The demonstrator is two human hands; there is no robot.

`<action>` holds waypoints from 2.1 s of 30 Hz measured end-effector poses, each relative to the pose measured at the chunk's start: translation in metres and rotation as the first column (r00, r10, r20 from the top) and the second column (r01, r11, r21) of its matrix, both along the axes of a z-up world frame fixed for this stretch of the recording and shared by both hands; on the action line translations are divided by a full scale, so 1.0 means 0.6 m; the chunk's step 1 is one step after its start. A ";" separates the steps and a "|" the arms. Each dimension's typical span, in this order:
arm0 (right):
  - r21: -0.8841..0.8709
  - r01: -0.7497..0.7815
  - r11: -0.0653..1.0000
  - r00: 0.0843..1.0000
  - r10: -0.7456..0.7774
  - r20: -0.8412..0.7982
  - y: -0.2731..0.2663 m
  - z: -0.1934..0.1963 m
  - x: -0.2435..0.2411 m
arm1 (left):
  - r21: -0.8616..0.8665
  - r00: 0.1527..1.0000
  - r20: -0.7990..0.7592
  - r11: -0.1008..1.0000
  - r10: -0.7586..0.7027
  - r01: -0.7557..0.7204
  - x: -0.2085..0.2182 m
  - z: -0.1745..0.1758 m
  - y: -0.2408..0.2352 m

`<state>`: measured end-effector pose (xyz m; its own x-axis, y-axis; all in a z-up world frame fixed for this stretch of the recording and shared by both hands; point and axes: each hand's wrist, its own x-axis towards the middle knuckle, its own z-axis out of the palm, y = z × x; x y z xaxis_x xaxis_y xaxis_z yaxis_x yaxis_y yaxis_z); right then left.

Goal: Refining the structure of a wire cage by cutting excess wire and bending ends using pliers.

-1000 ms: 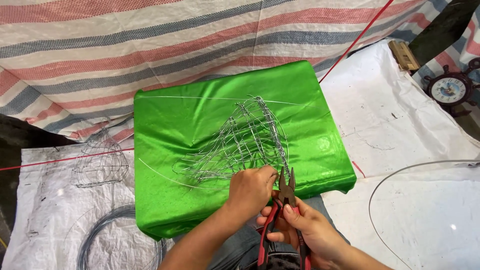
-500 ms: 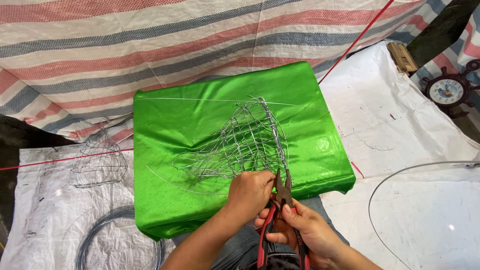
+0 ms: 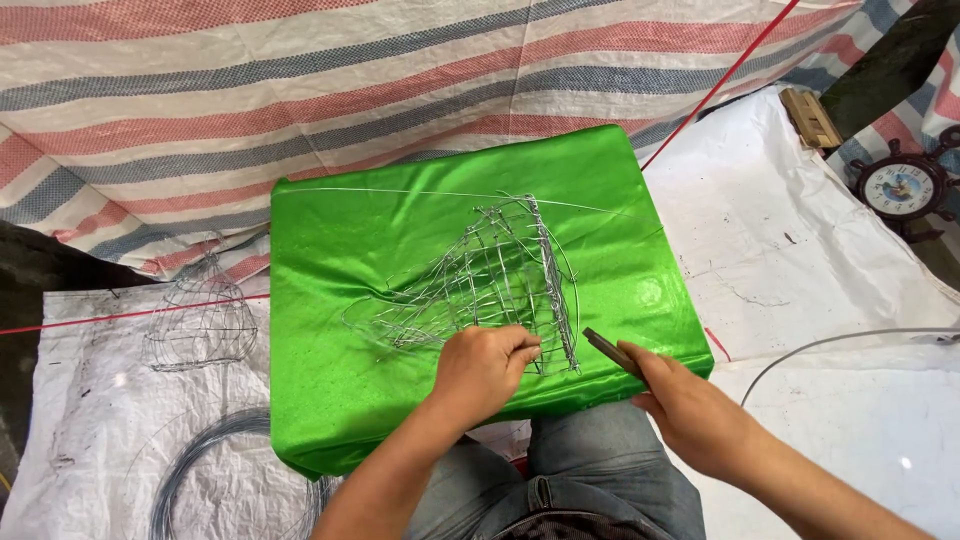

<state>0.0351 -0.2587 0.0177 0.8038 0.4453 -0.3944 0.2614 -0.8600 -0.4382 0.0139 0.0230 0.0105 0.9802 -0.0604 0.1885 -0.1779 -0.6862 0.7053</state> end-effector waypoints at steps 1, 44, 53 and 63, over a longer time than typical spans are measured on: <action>0.000 -0.004 1.000 1.000 0.004 0.000 0.008 0.009 0.011 | 0.000 1.000 0.000 1.000 0.004 -0.004 0.004 0.007 0.003; 0.140 -0.352 0.926 0.919 0.370 -0.139 0.113 0.072 0.116 | -0.347 0.804 -0.279 0.836 -0.525 0.425 0.100 0.131 0.157; 0.130 -0.270 0.954 0.907 0.298 -0.298 0.095 0.064 0.106 | -0.009 0.821 -0.394 0.895 -0.414 0.447 0.092 0.138 0.143; -0.204 -0.314 0.927 0.871 0.195 -0.451 0.069 0.167 0.095 | 0.108 0.770 -0.461 0.834 -0.440 0.541 0.096 0.150 0.089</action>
<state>0.0920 -0.2175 0.1177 0.4108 0.4439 -0.7963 0.3319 -0.8863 -0.3228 0.0712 0.0763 0.1003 0.7860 -0.5446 -0.2925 -0.2708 -0.7287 0.6290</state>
